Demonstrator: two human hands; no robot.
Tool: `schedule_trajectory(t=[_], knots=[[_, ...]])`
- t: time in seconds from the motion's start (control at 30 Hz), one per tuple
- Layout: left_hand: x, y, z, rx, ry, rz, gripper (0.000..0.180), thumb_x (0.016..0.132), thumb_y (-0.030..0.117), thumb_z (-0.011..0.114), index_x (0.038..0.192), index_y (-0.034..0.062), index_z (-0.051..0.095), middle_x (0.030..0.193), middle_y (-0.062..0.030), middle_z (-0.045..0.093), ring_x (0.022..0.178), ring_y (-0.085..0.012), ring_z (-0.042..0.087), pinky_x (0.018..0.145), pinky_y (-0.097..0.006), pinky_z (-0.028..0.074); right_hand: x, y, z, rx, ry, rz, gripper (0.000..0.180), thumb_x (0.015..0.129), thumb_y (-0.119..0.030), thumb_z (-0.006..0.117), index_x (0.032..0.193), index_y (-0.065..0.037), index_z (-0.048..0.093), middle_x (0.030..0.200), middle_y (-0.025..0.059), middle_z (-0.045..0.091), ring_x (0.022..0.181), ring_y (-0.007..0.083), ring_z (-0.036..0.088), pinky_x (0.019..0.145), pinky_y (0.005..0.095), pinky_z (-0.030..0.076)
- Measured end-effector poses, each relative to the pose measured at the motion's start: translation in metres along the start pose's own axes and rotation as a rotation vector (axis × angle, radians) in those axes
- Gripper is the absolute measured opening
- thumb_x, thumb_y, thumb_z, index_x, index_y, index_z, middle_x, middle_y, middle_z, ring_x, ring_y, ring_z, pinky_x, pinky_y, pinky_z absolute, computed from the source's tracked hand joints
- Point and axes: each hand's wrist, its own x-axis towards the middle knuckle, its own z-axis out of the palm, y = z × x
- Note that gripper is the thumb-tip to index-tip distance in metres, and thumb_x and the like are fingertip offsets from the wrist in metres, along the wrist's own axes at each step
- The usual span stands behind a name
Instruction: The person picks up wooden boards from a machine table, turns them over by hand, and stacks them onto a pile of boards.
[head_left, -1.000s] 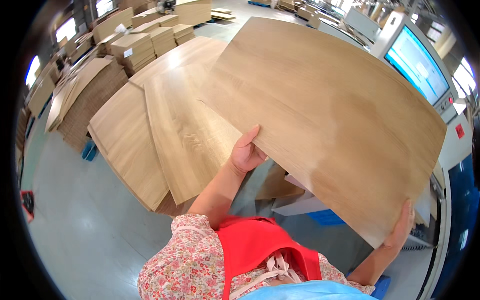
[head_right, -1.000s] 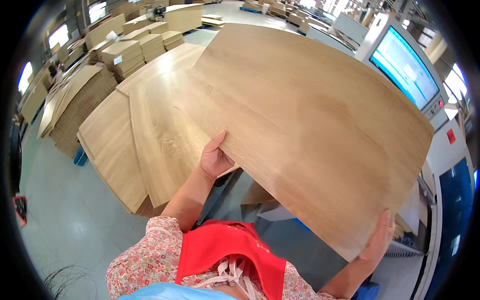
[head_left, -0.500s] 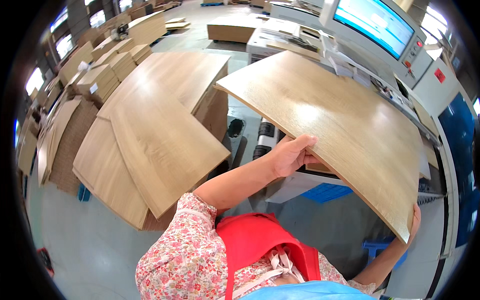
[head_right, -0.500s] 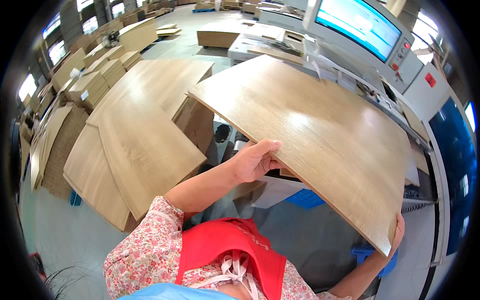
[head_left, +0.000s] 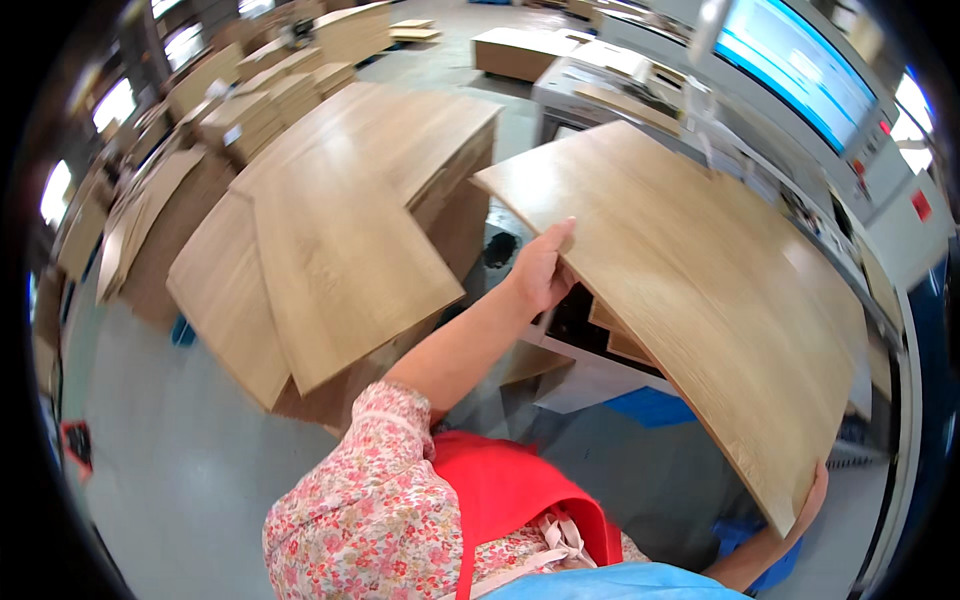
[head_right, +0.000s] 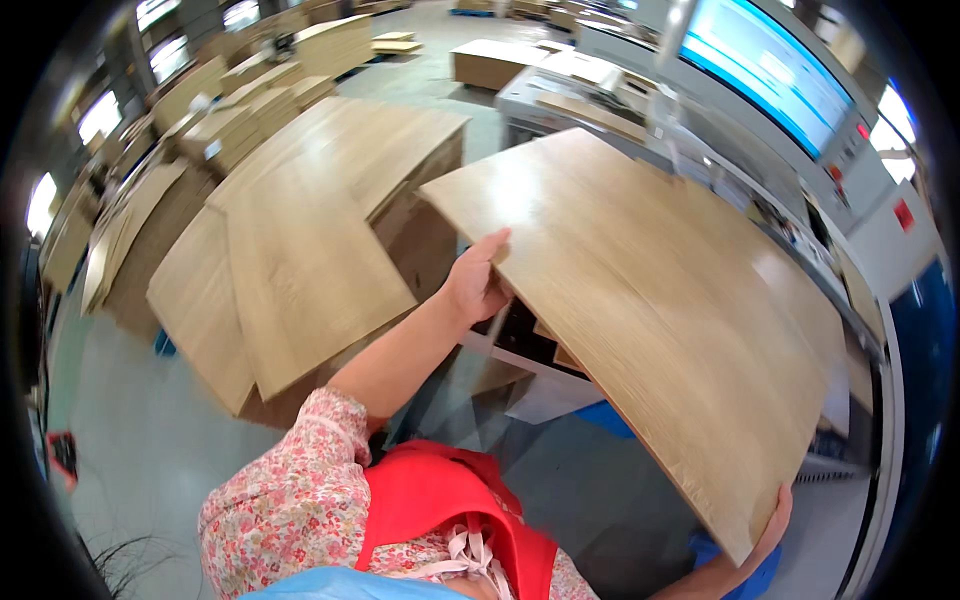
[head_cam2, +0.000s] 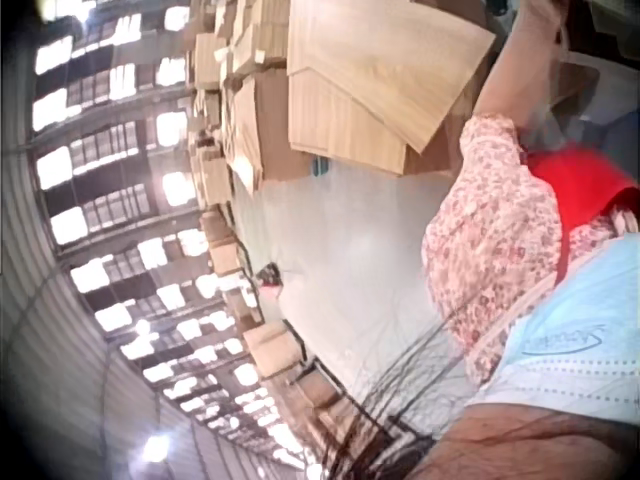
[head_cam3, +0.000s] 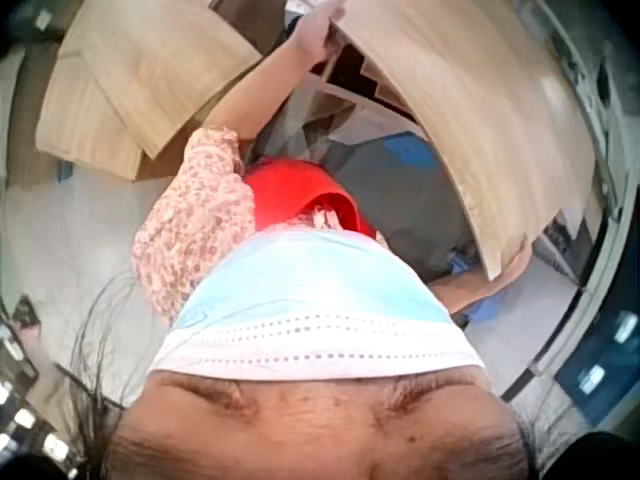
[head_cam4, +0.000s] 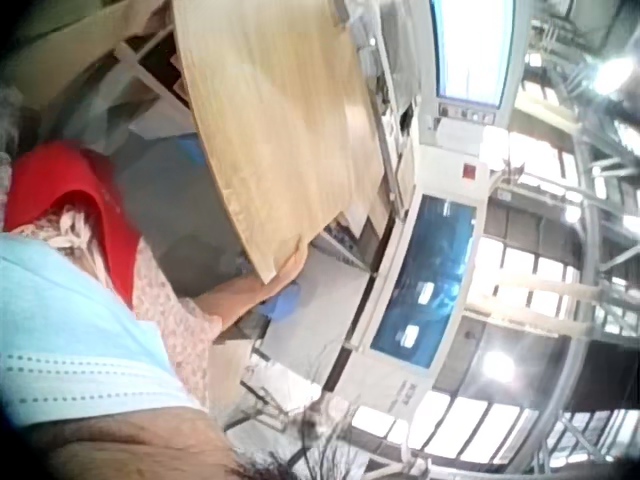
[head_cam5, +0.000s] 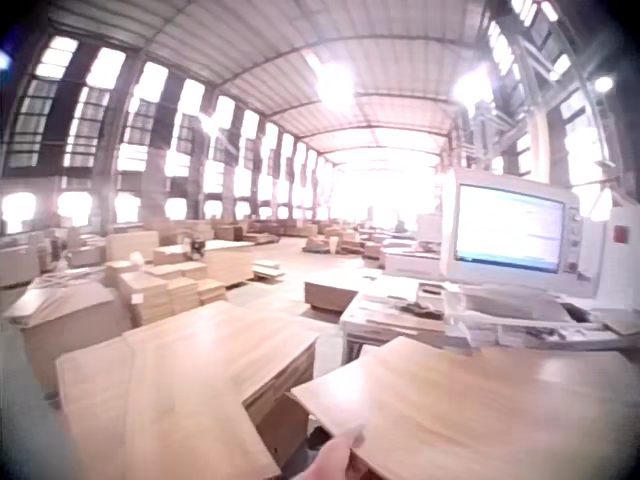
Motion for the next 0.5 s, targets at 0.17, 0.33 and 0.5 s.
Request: schedule_trajectory(t=[0.17, 0.33, 0.5], knots=[[-0.038, 0.019, -0.036, 0.063, 0.068, 0.106, 0.019, 0.086, 0.016, 0.057, 0.102, 0.0053, 0.058, 0.096, -0.0046, 0.066, 0.081, -0.0158, 0.065, 0.075, -0.030, 0.054, 0.011, 0.000, 0.034, -0.168, -0.024, -0.085, 0.038, 0.092, -0.028, 0.046, 0.114, 0.001, 0.056, 0.106, 0.0124, 0.063, 0.094, 0.0226, 0.061, 0.085, 0.0318, 0.048], [-0.142, 0.081, -0.069, 0.093, 0.031, 0.317, 0.024, 0.088, 0.029, 0.053, 0.099, 0.0082, 0.059, 0.086, -0.0017, 0.066, 0.074, -0.0146, 0.063, 0.069, -0.032, 0.052, -0.021, 0.003, 0.118, -0.192, -0.201, -0.079, 0.037, 0.092, -0.028, 0.046, 0.114, 0.001, 0.056, 0.105, 0.0123, 0.063, 0.093, 0.0217, 0.061, 0.084, 0.0309, 0.048], [-0.282, 0.157, -0.069, -0.073, 0.421, 0.521, 0.036, 0.091, 0.039, 0.048, 0.103, 0.0076, 0.058, 0.087, -0.0016, 0.066, 0.075, -0.0143, 0.063, 0.069, -0.031, 0.051, -0.067, 0.028, 0.211, -0.197, -0.466, -0.016, 0.037, 0.092, -0.027, 0.047, 0.114, 0.001, 0.056, 0.105, 0.0122, 0.063, 0.093, 0.0208, 0.061, 0.084, 0.0300, 0.048]])
